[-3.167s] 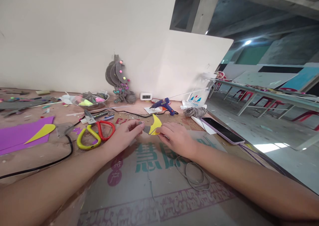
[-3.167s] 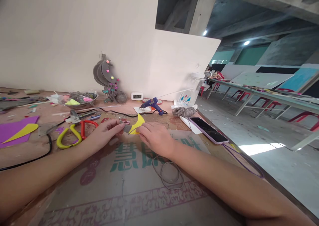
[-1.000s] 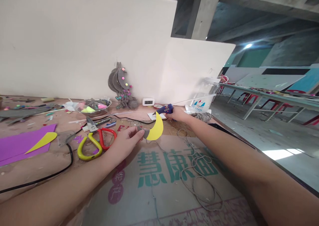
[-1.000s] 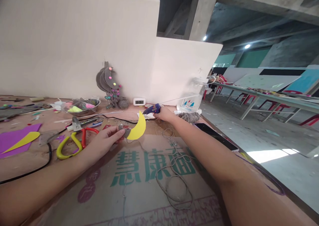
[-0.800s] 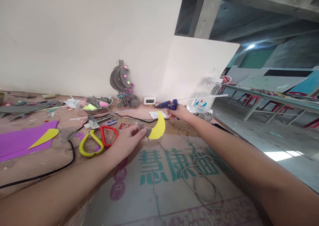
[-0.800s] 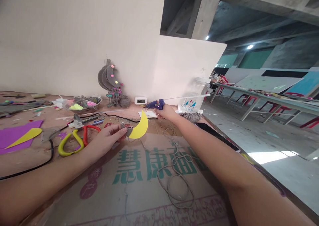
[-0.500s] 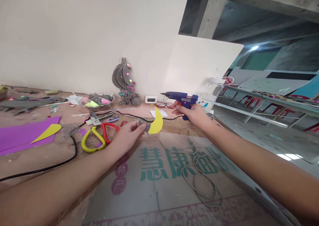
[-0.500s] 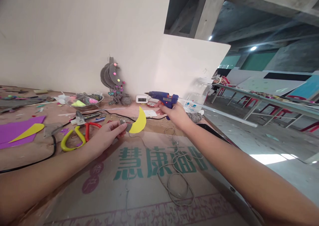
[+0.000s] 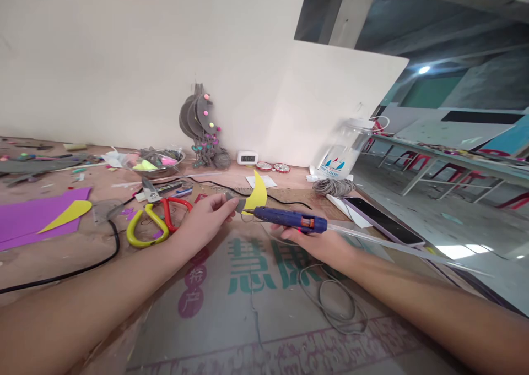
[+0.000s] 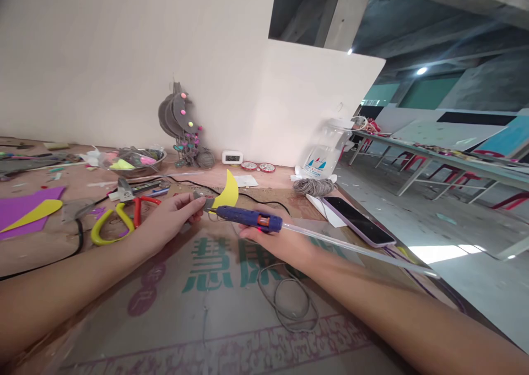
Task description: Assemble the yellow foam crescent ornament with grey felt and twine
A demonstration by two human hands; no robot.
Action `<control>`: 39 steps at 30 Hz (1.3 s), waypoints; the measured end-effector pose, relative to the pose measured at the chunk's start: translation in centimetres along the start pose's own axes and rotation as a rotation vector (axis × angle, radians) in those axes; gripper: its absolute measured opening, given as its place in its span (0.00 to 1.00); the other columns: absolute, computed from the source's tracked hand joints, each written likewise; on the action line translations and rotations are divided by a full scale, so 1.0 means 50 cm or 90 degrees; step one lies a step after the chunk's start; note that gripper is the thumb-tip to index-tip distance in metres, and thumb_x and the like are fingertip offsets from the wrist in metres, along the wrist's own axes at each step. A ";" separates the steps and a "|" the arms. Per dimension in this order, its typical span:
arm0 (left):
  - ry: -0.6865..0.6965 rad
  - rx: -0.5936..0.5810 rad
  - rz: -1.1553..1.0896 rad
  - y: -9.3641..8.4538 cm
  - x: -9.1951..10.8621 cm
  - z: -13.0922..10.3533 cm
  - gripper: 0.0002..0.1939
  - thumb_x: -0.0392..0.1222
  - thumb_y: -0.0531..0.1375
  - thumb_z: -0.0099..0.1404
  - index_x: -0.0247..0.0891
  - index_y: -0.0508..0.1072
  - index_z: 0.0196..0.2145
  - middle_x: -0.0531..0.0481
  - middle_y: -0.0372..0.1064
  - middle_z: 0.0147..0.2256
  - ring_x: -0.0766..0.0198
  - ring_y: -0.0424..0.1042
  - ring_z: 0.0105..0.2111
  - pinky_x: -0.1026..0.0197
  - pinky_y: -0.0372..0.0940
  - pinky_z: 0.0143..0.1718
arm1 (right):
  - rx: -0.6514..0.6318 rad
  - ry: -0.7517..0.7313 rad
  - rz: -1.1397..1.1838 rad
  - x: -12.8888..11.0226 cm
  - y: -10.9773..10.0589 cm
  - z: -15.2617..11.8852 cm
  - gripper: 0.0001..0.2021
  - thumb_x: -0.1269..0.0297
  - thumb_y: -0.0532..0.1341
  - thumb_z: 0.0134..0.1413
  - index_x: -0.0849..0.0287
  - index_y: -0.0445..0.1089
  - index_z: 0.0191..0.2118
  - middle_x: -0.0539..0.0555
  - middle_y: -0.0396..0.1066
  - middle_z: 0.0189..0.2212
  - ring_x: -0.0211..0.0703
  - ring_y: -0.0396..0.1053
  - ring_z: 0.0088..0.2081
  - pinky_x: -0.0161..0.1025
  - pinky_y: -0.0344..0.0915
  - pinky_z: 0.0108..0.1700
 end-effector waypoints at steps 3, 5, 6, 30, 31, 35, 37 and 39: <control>0.005 0.001 0.011 -0.001 0.001 -0.002 0.20 0.57 0.53 0.59 0.38 0.61 0.21 0.56 0.59 0.20 0.69 0.57 0.21 0.64 0.51 0.24 | -0.017 -0.026 -0.027 0.003 0.008 0.000 0.11 0.56 0.63 0.46 0.58 0.66 0.29 0.49 0.68 0.24 0.39 0.66 0.27 0.35 0.61 0.29; 0.007 0.001 0.015 -0.001 0.004 -0.004 0.20 0.57 0.53 0.59 0.38 0.61 0.21 0.56 0.59 0.20 0.68 0.57 0.21 0.64 0.51 0.24 | -0.007 -0.029 -0.044 0.008 0.009 0.000 0.11 0.56 0.63 0.46 0.57 0.65 0.28 0.47 0.65 0.22 0.37 0.63 0.25 0.33 0.59 0.26; 0.007 0.000 0.018 -0.001 0.005 -0.005 0.20 0.57 0.53 0.59 0.38 0.61 0.21 0.56 0.59 0.20 0.68 0.57 0.21 0.64 0.51 0.24 | 0.005 -0.019 -0.046 0.011 0.008 0.000 0.11 0.55 0.63 0.45 0.57 0.65 0.28 0.47 0.64 0.21 0.36 0.62 0.24 0.33 0.58 0.26; 0.010 -0.010 0.050 0.000 0.002 -0.005 0.21 0.58 0.51 0.60 0.38 0.59 0.21 0.57 0.57 0.20 0.69 0.54 0.21 0.65 0.49 0.24 | 0.002 0.044 -0.019 0.019 0.011 0.003 0.15 0.53 0.63 0.45 0.58 0.61 0.28 0.45 0.57 0.21 0.32 0.54 0.23 0.30 0.50 0.24; 0.011 -0.010 0.050 -0.001 0.002 -0.006 0.21 0.58 0.51 0.60 0.38 0.60 0.21 0.57 0.57 0.20 0.69 0.54 0.22 0.65 0.49 0.24 | 0.001 0.044 -0.020 0.020 0.011 0.003 0.15 0.52 0.63 0.45 0.58 0.61 0.28 0.45 0.57 0.21 0.32 0.54 0.23 0.30 0.50 0.23; 0.009 -0.011 0.054 -0.001 0.001 -0.006 0.21 0.58 0.51 0.60 0.38 0.60 0.21 0.57 0.56 0.20 0.69 0.54 0.21 0.65 0.49 0.24 | 0.001 0.043 -0.029 0.026 0.011 0.002 0.15 0.52 0.63 0.45 0.58 0.60 0.27 0.45 0.56 0.21 0.32 0.53 0.23 0.31 0.49 0.23; 0.009 -0.012 0.053 0.000 0.002 -0.006 0.21 0.58 0.51 0.60 0.38 0.59 0.21 0.57 0.56 0.20 0.69 0.54 0.21 0.65 0.49 0.24 | 0.003 0.037 -0.042 0.029 0.011 0.002 0.16 0.52 0.63 0.46 0.59 0.60 0.26 0.45 0.55 0.20 0.32 0.53 0.23 0.31 0.48 0.23; 0.010 -0.014 0.050 0.001 0.003 -0.006 0.21 0.57 0.51 0.60 0.38 0.59 0.21 0.57 0.56 0.20 0.69 0.54 0.22 0.65 0.49 0.24 | 0.001 0.034 -0.049 0.031 0.011 0.002 0.16 0.53 0.62 0.46 0.59 0.59 0.26 0.45 0.54 0.20 0.32 0.52 0.23 0.31 0.47 0.23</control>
Point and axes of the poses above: each hand's wrist, its own z-axis towards the middle knuckle, its own y-axis out of the palm, x = y × z, the point moved 4 cm from there along z, towards the middle knuckle
